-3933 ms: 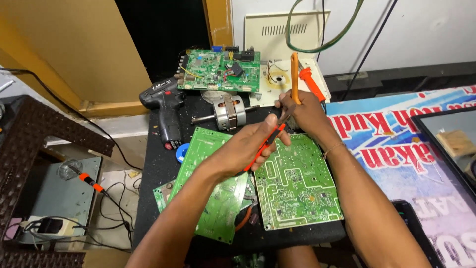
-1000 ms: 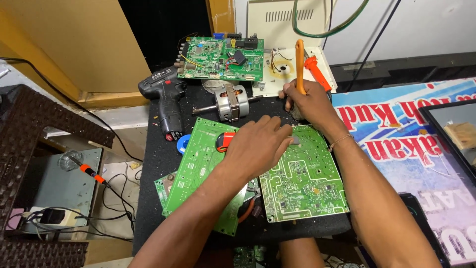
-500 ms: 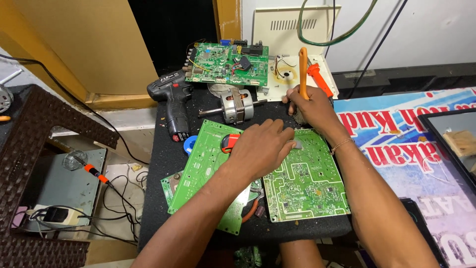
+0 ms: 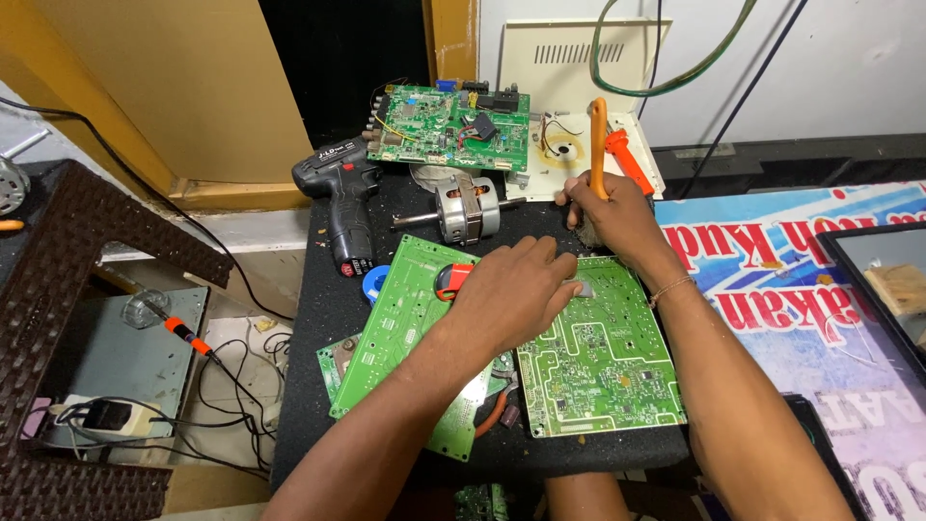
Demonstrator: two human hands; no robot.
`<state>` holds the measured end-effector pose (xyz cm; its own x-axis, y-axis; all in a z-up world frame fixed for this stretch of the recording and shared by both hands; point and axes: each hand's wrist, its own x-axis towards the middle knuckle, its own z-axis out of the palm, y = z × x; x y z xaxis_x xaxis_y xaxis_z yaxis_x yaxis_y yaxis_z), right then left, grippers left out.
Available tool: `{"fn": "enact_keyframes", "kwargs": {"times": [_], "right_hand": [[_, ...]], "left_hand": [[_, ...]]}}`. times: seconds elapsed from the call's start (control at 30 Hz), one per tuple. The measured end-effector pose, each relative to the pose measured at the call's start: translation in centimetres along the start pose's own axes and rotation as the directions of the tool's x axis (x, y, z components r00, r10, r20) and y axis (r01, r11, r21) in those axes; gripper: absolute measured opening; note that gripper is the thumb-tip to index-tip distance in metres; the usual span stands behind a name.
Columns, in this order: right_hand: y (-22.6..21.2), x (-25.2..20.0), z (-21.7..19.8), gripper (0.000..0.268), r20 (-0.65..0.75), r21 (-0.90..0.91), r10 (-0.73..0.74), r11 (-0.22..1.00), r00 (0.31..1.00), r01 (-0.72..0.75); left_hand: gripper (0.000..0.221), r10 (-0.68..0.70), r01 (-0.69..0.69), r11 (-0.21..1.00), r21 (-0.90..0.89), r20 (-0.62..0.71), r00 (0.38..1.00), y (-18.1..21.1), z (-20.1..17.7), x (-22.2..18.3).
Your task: Cleaning and inspecting electronic circuit boards using a brush and hand tools on a workbench.
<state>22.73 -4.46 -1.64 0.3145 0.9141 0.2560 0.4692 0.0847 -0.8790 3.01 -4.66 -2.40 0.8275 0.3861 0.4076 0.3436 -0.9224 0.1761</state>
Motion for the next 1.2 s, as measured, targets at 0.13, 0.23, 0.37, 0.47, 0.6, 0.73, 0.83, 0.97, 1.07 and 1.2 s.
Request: {"fn": "enact_keyframes", "kwargs": {"times": [0.13,0.23,0.37,0.47,0.6,0.73,0.83,0.97,1.07,1.2], "right_hand": [[-0.3,-0.2,0.0,0.032,0.008,-0.006,-0.007,1.0,1.0,0.007],[-0.4,-0.3,-0.1,0.033,0.014,-0.017,-0.006,1.0,1.0,0.006],[-0.3,-0.2,-0.1,0.033,0.011,-0.024,-0.014,1.0,1.0,0.015],[-0.7,-0.5,-0.1,0.033,0.024,-0.026,0.002,1.0,1.0,-0.001],[-0.9,-0.6,-0.3,0.033,0.028,-0.024,0.014,1.0,1.0,-0.014],[-0.8,-0.4,-0.2,0.034,0.027,-0.019,0.009,1.0,1.0,-0.009],[-0.7,-0.3,-0.2,0.034,0.03,-0.027,0.008,1.0,1.0,-0.007],[-0.4,-0.1,-0.2,0.034,0.029,-0.035,0.007,0.999,1.0,-0.006],[-0.4,-0.2,-0.1,0.033,0.021,-0.035,0.009,0.999,1.0,-0.008],[-0.3,-0.1,0.0,0.033,0.02,-0.034,0.009,0.999,1.0,-0.008]], "left_hand": [[0.034,0.002,-0.002,1.0,-0.01,0.002,1.0,-0.2,0.2,0.0],[0.035,0.001,-0.001,0.999,-0.033,0.004,1.0,-0.3,0.2,-0.1],[0.035,0.003,-0.002,0.999,-0.053,0.02,1.0,-0.4,0.0,0.0],[0.034,-0.012,0.017,0.996,-0.089,0.054,0.998,-0.3,-0.7,0.0],[0.035,-0.014,0.024,0.989,-0.147,0.068,0.998,-0.1,-1.8,-0.1],[0.036,-0.033,0.047,0.986,-0.16,0.086,0.996,-0.2,-1.7,-0.2],[0.035,-0.039,0.054,0.987,-0.154,0.096,0.995,-0.3,-1.6,-0.2],[0.034,-0.039,0.052,0.989,-0.136,0.095,0.995,-0.4,-1.2,-0.1],[0.033,-0.044,0.057,0.991,-0.123,0.104,0.994,-0.4,-1.2,0.0],[0.034,-0.042,0.053,0.991,-0.12,0.094,0.995,-0.4,-1.0,-0.1]]}}
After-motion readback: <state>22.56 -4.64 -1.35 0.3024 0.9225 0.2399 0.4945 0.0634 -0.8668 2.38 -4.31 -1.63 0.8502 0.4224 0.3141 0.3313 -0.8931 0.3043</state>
